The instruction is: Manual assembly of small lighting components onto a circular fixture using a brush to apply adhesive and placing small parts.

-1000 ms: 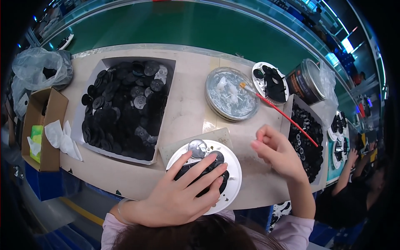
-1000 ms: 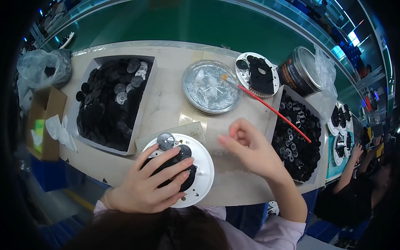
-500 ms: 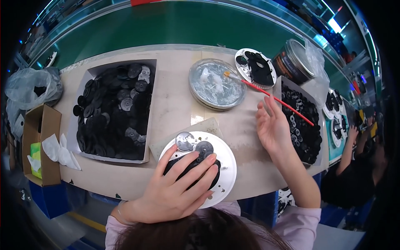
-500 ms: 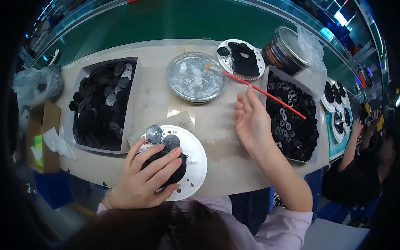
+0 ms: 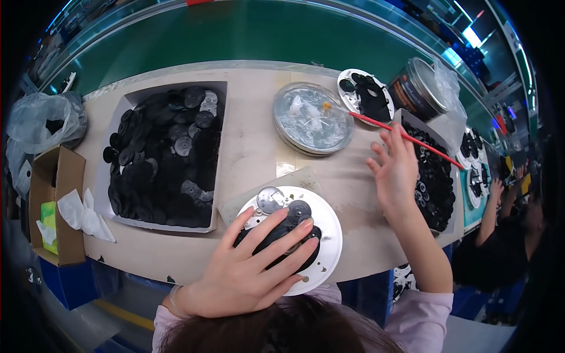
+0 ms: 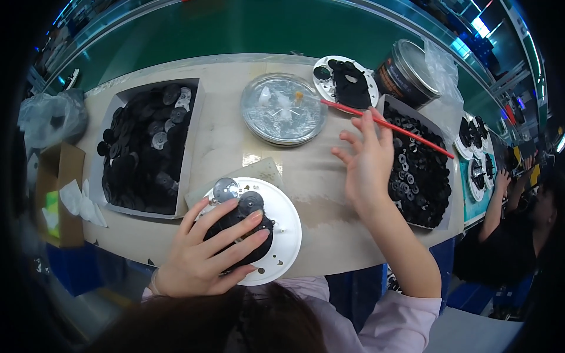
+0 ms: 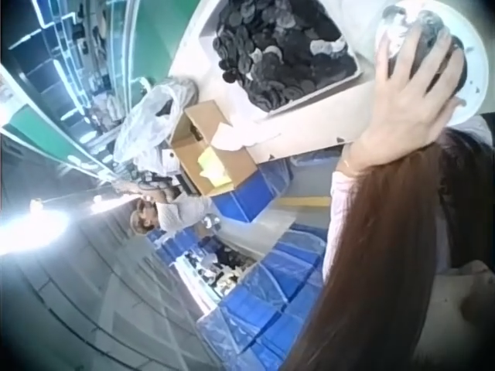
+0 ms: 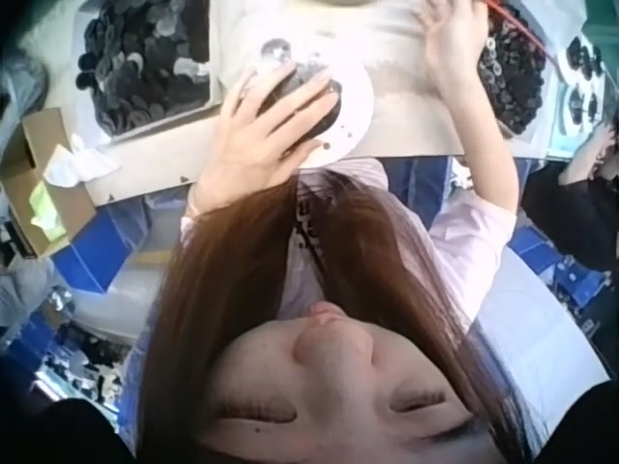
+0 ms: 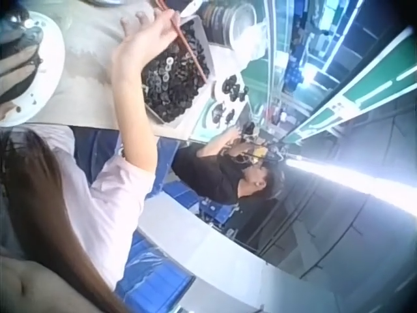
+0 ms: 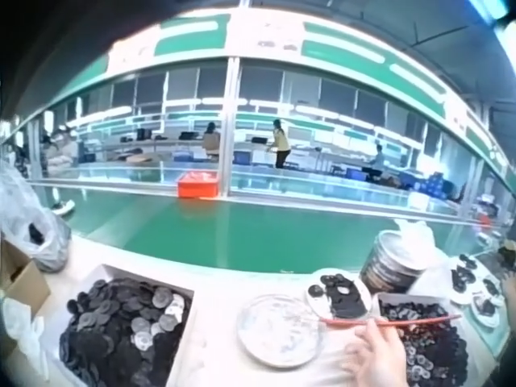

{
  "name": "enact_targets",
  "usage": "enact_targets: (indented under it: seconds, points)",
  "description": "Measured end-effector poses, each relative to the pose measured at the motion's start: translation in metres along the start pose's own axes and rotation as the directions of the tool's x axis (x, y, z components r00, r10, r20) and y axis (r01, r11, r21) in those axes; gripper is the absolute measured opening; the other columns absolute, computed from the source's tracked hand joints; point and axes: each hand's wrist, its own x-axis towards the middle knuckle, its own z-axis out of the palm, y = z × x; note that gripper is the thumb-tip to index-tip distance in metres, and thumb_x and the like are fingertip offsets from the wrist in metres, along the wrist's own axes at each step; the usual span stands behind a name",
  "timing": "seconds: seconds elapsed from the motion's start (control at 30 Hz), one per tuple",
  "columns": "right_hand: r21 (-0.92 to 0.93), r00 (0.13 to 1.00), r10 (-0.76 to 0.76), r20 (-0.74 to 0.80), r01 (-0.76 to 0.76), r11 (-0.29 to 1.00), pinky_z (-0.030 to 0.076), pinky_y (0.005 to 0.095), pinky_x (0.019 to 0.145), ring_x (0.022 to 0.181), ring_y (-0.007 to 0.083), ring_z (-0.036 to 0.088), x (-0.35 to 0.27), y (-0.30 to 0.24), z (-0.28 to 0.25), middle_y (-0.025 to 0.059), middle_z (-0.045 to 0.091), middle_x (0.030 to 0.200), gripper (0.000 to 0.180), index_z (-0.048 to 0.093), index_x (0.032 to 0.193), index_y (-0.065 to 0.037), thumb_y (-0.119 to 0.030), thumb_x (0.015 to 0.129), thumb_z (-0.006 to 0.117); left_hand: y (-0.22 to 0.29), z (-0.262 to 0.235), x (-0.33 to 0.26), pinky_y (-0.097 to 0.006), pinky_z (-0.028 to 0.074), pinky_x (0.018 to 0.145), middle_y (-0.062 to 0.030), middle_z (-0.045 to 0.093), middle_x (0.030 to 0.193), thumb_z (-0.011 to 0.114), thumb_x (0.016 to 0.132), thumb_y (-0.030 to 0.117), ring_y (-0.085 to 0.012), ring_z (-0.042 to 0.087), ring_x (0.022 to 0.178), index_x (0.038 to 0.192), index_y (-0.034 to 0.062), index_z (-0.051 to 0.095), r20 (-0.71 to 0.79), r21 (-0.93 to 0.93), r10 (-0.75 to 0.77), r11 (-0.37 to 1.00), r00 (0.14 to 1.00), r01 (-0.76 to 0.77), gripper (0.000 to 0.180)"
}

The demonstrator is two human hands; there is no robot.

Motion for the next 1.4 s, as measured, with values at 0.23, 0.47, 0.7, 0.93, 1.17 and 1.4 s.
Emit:
enact_targets:
  seconds: [0.23,0.47,0.7,0.93,1.17,1.4]
  points:
    - [-0.322,0.862,-0.399,0.314,0.492,0.809,0.047,0.0195,0.047,0.069,0.0087,0.054,0.012,-0.011,-0.012,0.0066,0.056,0.088,0.024,0.051,0.108,-0.001,-0.016,0.090,0.051,0.000,0.000,0.000,-0.046,0.028,0.099,0.0003,0.050,0.125,0.065,0.072,0.030,-0.0251,0.041,0.117,0.113,0.0177,0.058,0.003,-0.017,-0.012,1.000,1.000,0.012,0.044]
    - [-0.300,0.559,-0.648,0.517,0.828,0.475,0.046,0.0178,0.045,0.067,0.0114,0.057,0.004,-0.024,-0.026,0.0106,0.058,0.080,0.010,0.050,0.096,0.003,-0.005,0.090,0.047,0.005,0.007,0.000,-0.045,0.029,0.097,0.0024,0.052,0.122,0.064,0.072,0.034,-0.0230,0.045,0.109,0.111,0.0191,0.059,-0.063,0.034,-0.035,0.999,0.997,0.037,0.042]
    - [-0.257,0.574,-0.631,0.522,0.811,0.526,0.043,0.0177,0.041,0.061,0.0127,0.057,-0.001,-0.021,-0.012,0.0116,0.058,0.075,0.009,0.048,0.089,0.001,-0.008,0.090,0.047,0.002,0.008,-0.001,-0.044,0.031,0.096,0.0035,0.055,0.118,0.063,0.073,0.036,-0.0215,0.047,0.104,0.107,0.0197,0.062,-0.086,0.067,-0.025,0.997,0.996,0.031,0.038]
    - [-0.224,0.645,-0.609,0.462,0.749,0.624,0.040,0.0178,0.038,0.057,0.0111,0.058,0.021,-0.025,-0.004,0.0092,0.059,0.070,0.010,0.050,0.086,-0.003,-0.012,0.089,0.051,0.003,0.008,0.001,-0.045,0.031,0.097,0.0031,0.055,0.118,0.063,0.074,0.036,-0.0234,0.045,0.108,0.106,0.0206,0.062,-0.084,0.070,-0.028,0.997,0.996,0.034,0.036]
    - [-0.234,0.658,-0.583,0.477,0.734,0.637,0.043,0.0182,0.041,0.056,0.0108,0.057,0.021,-0.019,0.002,0.0088,0.059,0.069,0.010,0.049,0.087,-0.002,-0.011,0.089,0.051,0.002,0.008,0.001,-0.046,0.031,0.097,0.0029,0.055,0.119,0.063,0.074,0.037,-0.0246,0.045,0.110,0.105,0.0206,0.063,-0.090,0.087,-0.008,0.996,0.996,0.016,0.035]
    - [-0.240,0.609,-0.658,0.442,0.788,0.568,0.044,0.0188,0.042,0.052,0.0102,0.055,0.010,-0.027,-0.007,0.0078,0.056,0.065,0.011,0.049,0.086,-0.001,-0.011,0.090,0.048,0.002,0.009,0.000,-0.047,0.031,0.096,0.0030,0.056,0.118,0.063,0.073,0.036,-0.0248,0.046,0.110,0.104,0.0199,0.063,-0.104,0.072,-0.015,0.997,0.994,0.022,0.035]
